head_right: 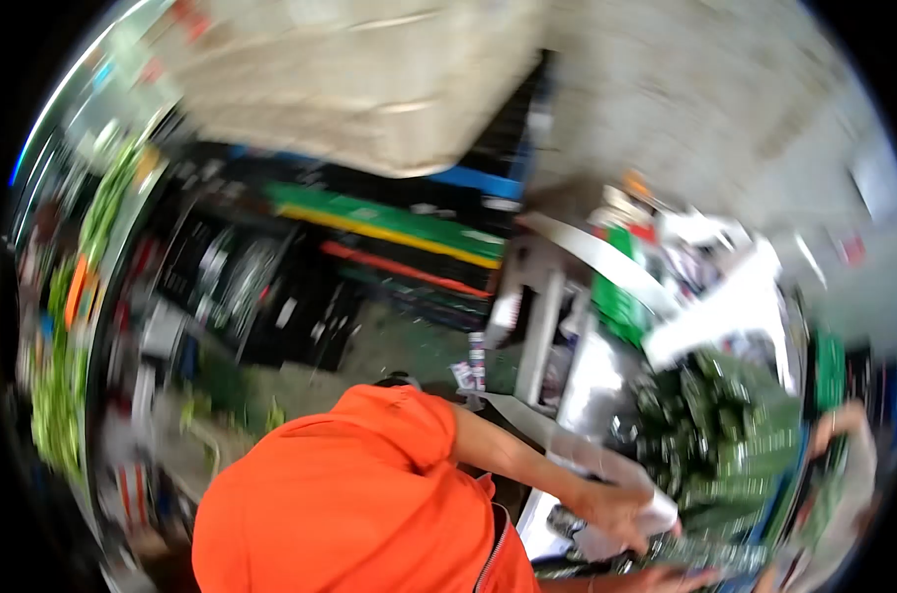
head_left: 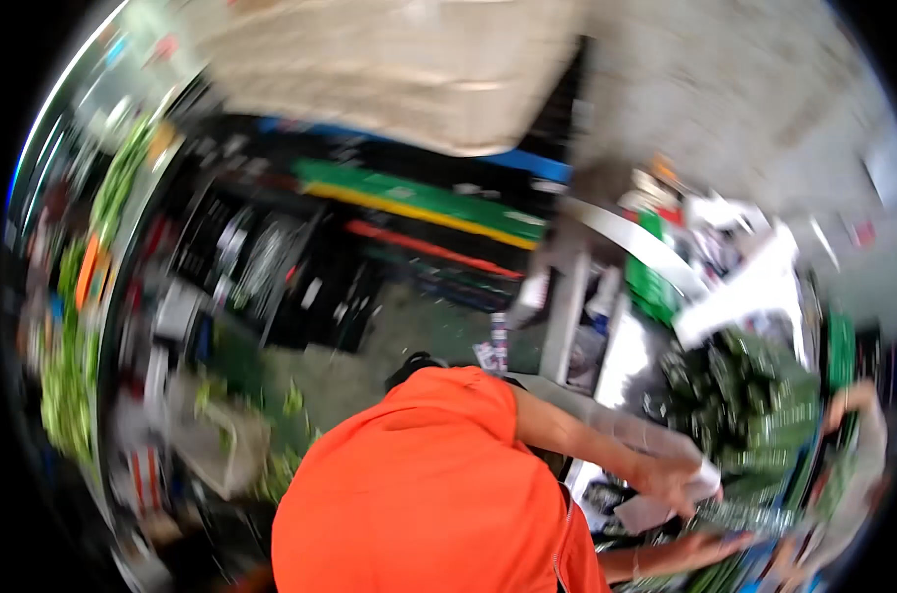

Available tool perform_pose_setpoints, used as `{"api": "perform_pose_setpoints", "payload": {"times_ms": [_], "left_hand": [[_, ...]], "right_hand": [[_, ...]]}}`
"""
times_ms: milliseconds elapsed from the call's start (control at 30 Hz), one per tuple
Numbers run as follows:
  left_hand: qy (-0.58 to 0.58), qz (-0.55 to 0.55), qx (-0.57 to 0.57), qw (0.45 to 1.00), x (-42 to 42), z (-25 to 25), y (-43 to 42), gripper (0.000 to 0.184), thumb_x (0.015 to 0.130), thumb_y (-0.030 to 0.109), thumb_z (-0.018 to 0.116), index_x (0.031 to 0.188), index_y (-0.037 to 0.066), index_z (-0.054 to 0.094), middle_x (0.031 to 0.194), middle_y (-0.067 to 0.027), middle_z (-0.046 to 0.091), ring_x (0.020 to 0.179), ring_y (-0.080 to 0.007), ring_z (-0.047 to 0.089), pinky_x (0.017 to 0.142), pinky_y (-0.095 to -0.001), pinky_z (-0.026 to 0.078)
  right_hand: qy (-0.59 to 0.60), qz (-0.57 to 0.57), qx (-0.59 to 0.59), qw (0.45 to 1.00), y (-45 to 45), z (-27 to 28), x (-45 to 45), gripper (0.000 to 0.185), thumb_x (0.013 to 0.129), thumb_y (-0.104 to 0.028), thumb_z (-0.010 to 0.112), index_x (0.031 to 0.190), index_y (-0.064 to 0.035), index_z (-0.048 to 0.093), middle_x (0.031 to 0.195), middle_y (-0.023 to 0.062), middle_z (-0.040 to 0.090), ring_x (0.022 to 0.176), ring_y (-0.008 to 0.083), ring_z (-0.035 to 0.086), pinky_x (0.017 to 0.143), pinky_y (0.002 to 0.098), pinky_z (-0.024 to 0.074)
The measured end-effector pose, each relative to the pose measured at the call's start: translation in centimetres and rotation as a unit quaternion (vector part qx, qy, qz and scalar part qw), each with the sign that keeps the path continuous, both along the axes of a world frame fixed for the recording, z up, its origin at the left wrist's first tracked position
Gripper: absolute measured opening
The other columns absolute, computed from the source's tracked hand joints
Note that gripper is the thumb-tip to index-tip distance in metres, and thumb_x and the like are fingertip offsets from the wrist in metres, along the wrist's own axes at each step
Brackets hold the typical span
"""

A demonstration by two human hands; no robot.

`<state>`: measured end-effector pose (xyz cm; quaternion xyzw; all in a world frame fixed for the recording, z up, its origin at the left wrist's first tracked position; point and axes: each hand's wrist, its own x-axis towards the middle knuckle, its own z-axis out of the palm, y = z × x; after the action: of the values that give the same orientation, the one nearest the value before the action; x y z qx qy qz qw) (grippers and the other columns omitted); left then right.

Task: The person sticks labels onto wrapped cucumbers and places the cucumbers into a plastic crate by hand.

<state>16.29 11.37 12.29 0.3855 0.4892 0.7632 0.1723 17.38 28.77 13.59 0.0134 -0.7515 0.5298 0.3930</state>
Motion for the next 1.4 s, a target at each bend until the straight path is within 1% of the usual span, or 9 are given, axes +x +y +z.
{"api": "perform_pose_setpoints", "payload": {"times_ms": [167,400,533,633,733,1000,1233,1333,1400], "left_hand": [[-0.002,0.082,0.102,0.991,2.0,-1.4,-8.5,0.041,0.086,0.027,0.055,0.117,0.0,0.049,0.112,-0.008,0.055,0.102,-0.0169,0.05,0.089,-0.0295,0.037],[-0.359,0.146,0.249,0.888,10.1,-12.3,-26.1,0.041,0.089,0.022,0.048,0.121,-0.003,0.041,0.115,-0.0144,0.054,0.096,-0.0217,0.057,0.079,-0.0335,0.048],[-0.468,0.192,0.236,0.829,15.6,-21.5,-32.6,0.044,0.084,0.019,0.056,0.121,-0.001,0.043,0.112,-0.0144,0.055,0.088,-0.0222,0.06,0.074,-0.0313,0.051],[-0.496,0.194,0.306,0.789,20.6,-21.1,-35.9,0.036,0.083,0.009,0.051,0.116,-0.003,0.044,0.104,-0.0145,0.059,0.082,-0.0229,0.062,0.065,-0.0309,0.052],[-0.497,0.176,0.29,0.799,22.9,-23.8,-37.2,0.042,0.08,0.008,0.054,0.119,-0.002,0.041,0.102,-0.0144,0.059,0.078,-0.021,0.063,0.063,-0.0286,0.052],[-0.481,0.272,0.301,0.777,31.7,-26.0,-45.2,0.025,0.086,0.026,0.051,0.092,0.003,0.059,0.083,-0.0036,0.06,0.077,-0.0103,0.055,0.067,-0.0229,0.043],[-0.488,0.288,0.347,0.747,31.1,-34.4,-40.2,0.019,0.082,0.022,0.054,0.085,0.004,0.061,0.069,0.0012,0.055,0.059,-0.0076,0.048,0.053,-0.0215,0.037],[-0.503,0.296,0.343,0.736,32.0,-34.3,-41.3,0.017,0.081,0.02,0.054,0.085,0.005,0.06,0.068,0.0009,0.055,0.057,-0.0076,0.048,0.05,-0.0219,0.036],[-0.508,0.301,0.335,0.734,32.2,-33.9,-42.1,0.016,0.081,0.019,0.053,0.085,0.005,0.06,0.067,0.0006,0.055,0.055,-0.0077,0.048,0.048,-0.0222,0.036]], "right_hand": [[0.003,0.199,-0.116,0.973,-8.4,4.0,0.5,0.041,0.081,-0.018,0.049,0.114,0.0064,0.046,0.095,0.0156,0.056,0.08,0.022,0.055,0.073,0.0318,0.0462],[-0.185,0.338,0.014,0.923,-27.1,2.6,0.5,0.037,0.068,-0.003,0.058,0.102,0.0067,0.046,0.075,0.0106,0.059,0.065,0.0154,0.056,0.063,0.0264,0.0475],[-0.267,0.627,0.16,0.714,-50.5,-2.6,4.0,0.064,0.071,-0.011,0.069,0.123,0.0073,0.038,0.119,0.0171,0.046,0.107,0.0212,0.048,0.09,0.0313,0.0383],[-0.423,0.758,0.02,0.496,-68.7,-9.6,12.2,0.046,0.078,-0.007,0.061,0.118,0.0045,0.04,0.102,0.0126,0.057,0.092,0.0163,0.056,0.081,0.0275,0.045],[-0.511,0.756,-0.109,0.394,-81.0,-21.9,19.9,0.031,0.079,-0.007,0.06,0.106,0.0013,0.046,0.093,0.009,0.059,0.083,0.0164,0.059,0.073,0.0288,0.0476],[-0.658,0.555,-0.19,0.473,-101.2,-45.5,30.3,0.024,0.08,-0.01,0.061,0.101,-0.0034,0.051,0.094,0.0081,0.06,0.084,0.0188,0.059,0.073,0.033,0.0484],[-0.63,0.51,-0.339,0.477,-108.1,-48.2,32.9,0.045,0.076,-0.008,0.066,0.112,-0.004,0.04,0.107,0.0083,0.053,0.095,0.02,0.054,0.076,0.0343,0.0469],[-0.631,0.498,-0.189,0.564,-109.0,-49.6,33.0,0.053,0.076,-0.021,0.068,0.115,0.0011,0.039,0.112,0.0129,0.053,0.098,0.0269,0.054,0.078,0.0374,0.0454],[-0.567,0.553,0.124,0.597,-108.5,-50.4,31.0,0.051,0.077,-0.032,0.064,0.109,0.0026,0.045,0.104,0.017,0.057,0.094,0.0315,0.057,0.079,0.04,0.0451]]}}
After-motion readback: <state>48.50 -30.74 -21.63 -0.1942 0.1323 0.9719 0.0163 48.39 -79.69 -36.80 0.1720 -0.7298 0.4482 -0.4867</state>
